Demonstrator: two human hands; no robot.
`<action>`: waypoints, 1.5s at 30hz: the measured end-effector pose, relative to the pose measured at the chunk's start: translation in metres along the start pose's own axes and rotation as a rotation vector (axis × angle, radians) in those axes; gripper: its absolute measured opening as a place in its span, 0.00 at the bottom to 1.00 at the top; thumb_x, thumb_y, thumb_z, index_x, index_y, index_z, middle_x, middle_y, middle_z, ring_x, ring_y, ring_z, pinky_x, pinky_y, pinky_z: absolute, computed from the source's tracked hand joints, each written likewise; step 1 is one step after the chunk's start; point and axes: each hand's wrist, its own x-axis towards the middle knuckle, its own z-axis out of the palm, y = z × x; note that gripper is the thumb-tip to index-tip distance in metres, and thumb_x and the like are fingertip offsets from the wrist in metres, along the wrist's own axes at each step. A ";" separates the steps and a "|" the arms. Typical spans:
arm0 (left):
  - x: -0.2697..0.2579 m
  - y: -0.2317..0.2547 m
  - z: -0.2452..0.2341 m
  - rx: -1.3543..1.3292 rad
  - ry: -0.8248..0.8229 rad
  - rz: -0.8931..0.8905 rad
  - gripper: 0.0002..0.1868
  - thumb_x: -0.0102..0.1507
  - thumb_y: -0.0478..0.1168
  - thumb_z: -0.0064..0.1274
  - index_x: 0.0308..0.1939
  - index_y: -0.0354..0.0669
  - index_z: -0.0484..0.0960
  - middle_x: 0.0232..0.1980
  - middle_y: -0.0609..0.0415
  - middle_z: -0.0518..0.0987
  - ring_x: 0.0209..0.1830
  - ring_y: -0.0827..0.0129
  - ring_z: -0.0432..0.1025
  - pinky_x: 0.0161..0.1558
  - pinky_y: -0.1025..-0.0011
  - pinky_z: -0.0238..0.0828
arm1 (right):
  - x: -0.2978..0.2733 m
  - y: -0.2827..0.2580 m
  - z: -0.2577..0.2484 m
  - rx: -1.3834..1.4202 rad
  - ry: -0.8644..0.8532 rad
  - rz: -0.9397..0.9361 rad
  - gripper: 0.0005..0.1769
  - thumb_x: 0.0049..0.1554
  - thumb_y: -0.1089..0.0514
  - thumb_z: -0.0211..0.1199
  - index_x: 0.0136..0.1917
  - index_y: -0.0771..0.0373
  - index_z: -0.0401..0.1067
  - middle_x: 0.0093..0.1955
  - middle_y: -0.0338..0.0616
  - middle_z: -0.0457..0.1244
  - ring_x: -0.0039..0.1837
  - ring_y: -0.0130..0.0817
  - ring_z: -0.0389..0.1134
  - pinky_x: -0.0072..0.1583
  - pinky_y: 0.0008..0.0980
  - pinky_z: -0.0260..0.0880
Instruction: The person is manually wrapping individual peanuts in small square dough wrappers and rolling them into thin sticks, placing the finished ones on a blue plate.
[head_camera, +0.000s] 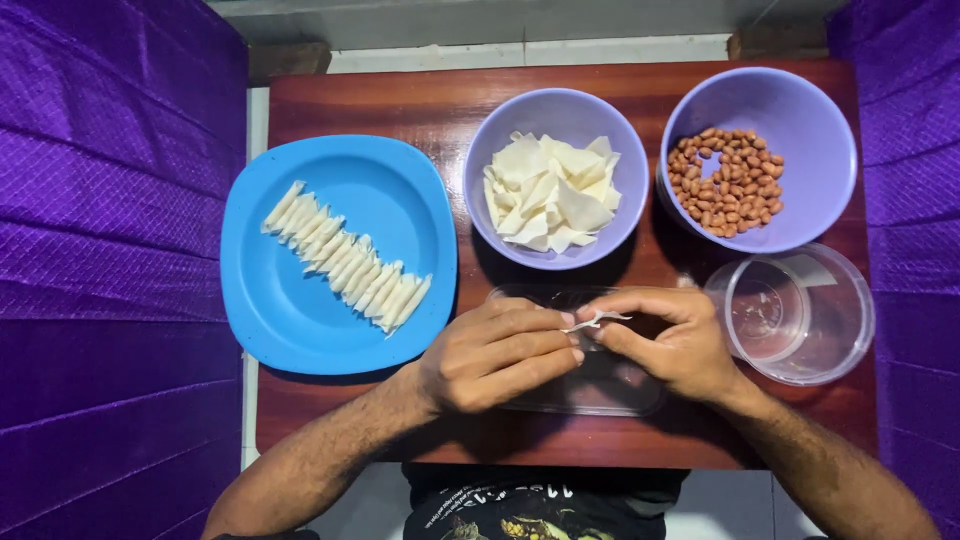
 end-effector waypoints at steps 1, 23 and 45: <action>0.000 -0.001 0.000 0.003 -0.001 0.000 0.14 0.71 0.31 0.47 0.34 0.35 0.86 0.37 0.45 0.84 0.37 0.55 0.82 0.42 0.64 0.80 | 0.000 0.002 -0.001 0.002 -0.002 -0.002 0.08 0.50 0.64 0.72 0.45 0.64 0.84 0.38 0.47 0.74 0.41 0.29 0.73 0.46 0.35 0.75; 0.007 0.005 -0.020 0.130 -0.359 0.021 0.07 0.64 0.30 0.62 0.46 0.31 0.85 0.48 0.44 0.87 0.53 0.57 0.82 0.57 0.63 0.81 | 0.002 -0.022 -0.019 -0.039 -0.162 0.029 0.25 0.51 0.50 0.66 0.59 0.64 0.78 0.55 0.46 0.76 0.53 0.34 0.78 0.57 0.30 0.77; -0.011 0.005 0.004 0.144 -0.380 -0.364 0.22 0.60 0.44 0.69 0.57 0.52 0.84 0.63 0.47 0.77 0.60 0.58 0.73 0.60 0.60 0.71 | 0.004 -0.031 -0.013 -0.078 0.045 -0.081 0.24 0.51 0.67 0.68 0.62 0.68 0.74 0.59 0.47 0.73 0.48 0.27 0.78 0.48 0.18 0.78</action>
